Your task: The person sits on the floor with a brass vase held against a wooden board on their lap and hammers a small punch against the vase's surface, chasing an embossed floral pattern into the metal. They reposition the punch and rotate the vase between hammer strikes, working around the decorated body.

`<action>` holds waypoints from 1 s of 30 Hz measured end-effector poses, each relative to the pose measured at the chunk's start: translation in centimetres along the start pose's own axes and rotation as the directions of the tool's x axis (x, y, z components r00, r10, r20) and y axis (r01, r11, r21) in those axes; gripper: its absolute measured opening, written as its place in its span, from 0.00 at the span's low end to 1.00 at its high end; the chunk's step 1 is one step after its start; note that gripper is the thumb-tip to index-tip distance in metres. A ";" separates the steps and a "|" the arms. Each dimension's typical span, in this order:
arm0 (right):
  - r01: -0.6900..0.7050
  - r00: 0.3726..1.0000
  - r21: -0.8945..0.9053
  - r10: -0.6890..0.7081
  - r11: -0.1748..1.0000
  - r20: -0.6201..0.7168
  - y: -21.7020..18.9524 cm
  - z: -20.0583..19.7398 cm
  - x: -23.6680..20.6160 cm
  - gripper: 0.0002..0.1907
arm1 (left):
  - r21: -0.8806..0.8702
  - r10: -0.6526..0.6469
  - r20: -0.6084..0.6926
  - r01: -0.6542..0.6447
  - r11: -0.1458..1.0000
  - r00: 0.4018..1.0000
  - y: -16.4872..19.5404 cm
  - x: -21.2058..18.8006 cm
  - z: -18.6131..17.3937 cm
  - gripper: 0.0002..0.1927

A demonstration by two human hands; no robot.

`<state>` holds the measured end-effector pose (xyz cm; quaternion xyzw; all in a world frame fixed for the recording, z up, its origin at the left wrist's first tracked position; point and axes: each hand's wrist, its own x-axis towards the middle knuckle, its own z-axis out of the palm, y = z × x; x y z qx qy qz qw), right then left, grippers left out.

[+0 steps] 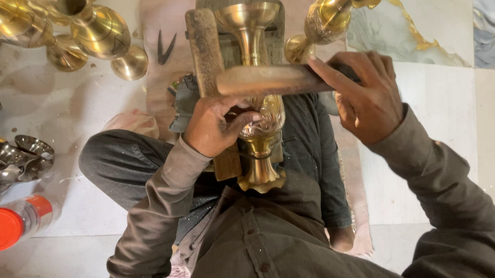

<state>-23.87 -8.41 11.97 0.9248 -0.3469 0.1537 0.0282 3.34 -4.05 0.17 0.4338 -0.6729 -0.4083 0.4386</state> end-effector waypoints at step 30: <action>-0.166 0.971 0.443 0.223 0.881 -0.081 0.5 1.1 -1.7 0.28 | -0.017 0.071 -0.017 -0.071 0.997 0.997 -0.5 -0.3 -0.5 0.25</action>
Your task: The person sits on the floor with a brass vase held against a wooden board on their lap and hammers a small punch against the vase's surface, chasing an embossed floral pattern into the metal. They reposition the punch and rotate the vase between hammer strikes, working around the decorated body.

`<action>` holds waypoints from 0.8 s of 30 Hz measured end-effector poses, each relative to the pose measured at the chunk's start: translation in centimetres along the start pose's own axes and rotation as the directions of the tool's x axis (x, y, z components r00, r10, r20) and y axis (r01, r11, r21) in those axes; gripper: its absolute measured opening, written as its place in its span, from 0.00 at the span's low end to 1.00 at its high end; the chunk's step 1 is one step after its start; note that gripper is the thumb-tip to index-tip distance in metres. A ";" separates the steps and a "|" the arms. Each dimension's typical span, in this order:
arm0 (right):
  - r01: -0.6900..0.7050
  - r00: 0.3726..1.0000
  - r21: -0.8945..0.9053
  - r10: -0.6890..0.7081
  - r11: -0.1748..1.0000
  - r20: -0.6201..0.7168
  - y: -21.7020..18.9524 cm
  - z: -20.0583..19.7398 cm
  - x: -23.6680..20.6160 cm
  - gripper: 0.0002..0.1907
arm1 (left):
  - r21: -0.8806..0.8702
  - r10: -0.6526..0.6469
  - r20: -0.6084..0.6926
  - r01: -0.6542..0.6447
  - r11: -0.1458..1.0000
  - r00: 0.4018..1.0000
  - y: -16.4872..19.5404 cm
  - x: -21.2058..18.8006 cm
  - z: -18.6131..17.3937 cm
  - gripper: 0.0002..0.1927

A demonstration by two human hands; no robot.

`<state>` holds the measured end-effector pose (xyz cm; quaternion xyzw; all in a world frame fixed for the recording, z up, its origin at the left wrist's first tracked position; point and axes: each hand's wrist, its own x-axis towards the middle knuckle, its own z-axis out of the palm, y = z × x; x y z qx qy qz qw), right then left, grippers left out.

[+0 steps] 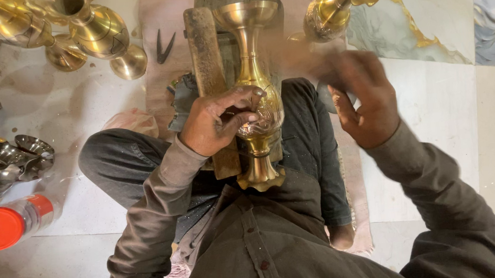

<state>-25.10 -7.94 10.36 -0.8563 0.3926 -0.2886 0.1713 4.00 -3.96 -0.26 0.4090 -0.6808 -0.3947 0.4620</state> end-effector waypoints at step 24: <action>-0.415 0.909 0.137 0.415 0.900 0.023 0.3 8.6 -11.7 0.37 | -0.159 0.013 0.016 -0.010 0.987 1.000 -1.8 3.0 -2.0 0.23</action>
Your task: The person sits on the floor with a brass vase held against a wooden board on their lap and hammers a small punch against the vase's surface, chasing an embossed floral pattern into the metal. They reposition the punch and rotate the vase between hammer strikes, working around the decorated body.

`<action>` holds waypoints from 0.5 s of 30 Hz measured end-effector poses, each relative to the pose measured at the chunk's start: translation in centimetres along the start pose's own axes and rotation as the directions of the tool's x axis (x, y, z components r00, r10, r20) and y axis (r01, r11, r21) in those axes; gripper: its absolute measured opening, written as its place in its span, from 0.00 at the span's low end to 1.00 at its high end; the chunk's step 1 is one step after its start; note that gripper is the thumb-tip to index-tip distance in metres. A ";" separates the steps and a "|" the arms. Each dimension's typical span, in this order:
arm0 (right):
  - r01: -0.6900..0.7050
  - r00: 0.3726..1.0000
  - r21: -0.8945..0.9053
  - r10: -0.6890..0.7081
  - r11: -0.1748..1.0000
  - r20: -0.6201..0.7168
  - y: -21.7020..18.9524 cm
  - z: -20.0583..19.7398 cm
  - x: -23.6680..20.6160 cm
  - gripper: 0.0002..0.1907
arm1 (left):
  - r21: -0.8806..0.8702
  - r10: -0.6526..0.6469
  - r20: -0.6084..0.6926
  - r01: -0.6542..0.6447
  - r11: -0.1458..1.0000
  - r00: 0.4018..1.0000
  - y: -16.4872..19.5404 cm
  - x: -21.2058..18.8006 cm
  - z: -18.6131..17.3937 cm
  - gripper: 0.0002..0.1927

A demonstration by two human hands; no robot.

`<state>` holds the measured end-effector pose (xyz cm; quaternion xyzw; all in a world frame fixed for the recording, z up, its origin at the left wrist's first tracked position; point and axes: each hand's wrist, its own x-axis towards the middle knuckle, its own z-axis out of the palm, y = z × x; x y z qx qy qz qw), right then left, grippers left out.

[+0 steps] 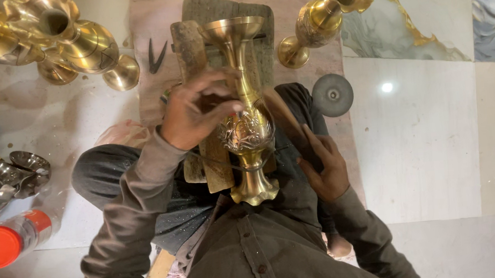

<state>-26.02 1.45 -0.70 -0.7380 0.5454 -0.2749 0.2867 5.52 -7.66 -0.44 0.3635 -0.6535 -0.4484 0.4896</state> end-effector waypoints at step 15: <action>-0.090 0.992 0.053 0.094 0.995 -0.083 0.2 1.9 -2.9 0.36 | 0.307 -0.197 0.728 -0.054 0.950 0.657 3.5 7.3 2.7 0.26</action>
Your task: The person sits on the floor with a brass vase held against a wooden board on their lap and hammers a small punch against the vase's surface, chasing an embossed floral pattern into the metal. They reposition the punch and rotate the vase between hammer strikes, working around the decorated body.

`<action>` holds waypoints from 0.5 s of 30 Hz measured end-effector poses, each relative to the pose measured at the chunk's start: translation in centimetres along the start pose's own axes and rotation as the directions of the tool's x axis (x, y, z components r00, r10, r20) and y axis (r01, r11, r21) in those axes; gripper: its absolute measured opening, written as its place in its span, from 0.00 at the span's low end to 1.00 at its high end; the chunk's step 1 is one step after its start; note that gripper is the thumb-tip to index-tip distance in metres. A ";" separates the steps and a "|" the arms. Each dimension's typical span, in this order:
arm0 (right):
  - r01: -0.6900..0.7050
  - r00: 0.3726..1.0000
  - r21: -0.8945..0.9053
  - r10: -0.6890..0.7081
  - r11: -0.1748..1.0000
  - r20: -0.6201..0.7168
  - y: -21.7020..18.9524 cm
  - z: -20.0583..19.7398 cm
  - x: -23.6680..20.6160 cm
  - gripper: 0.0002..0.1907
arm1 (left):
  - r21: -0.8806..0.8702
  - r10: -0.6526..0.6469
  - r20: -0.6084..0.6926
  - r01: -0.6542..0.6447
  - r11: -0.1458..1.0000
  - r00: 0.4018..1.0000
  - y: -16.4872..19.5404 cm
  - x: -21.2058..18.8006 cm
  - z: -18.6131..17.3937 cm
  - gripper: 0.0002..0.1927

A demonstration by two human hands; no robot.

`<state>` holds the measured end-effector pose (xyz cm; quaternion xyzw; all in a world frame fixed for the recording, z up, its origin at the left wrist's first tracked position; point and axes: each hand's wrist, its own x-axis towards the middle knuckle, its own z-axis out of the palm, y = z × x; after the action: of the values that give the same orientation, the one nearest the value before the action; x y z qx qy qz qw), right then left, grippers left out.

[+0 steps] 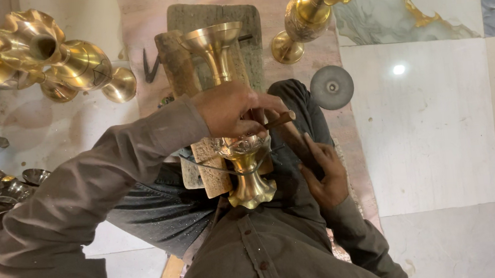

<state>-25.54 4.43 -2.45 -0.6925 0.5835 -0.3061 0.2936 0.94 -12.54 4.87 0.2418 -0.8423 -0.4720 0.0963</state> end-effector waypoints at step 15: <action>-0.073 0.984 0.628 0.158 0.775 -0.080 0.9 -2.4 0.1 0.34 | 0.067 -0.075 -0.083 0.081 0.995 0.994 1.1 -0.5 0.2 0.28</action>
<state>-27.95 4.07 -1.60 -0.4986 0.5089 -0.5063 0.4858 0.92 -11.61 5.73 0.2964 -0.8436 -0.4357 0.1030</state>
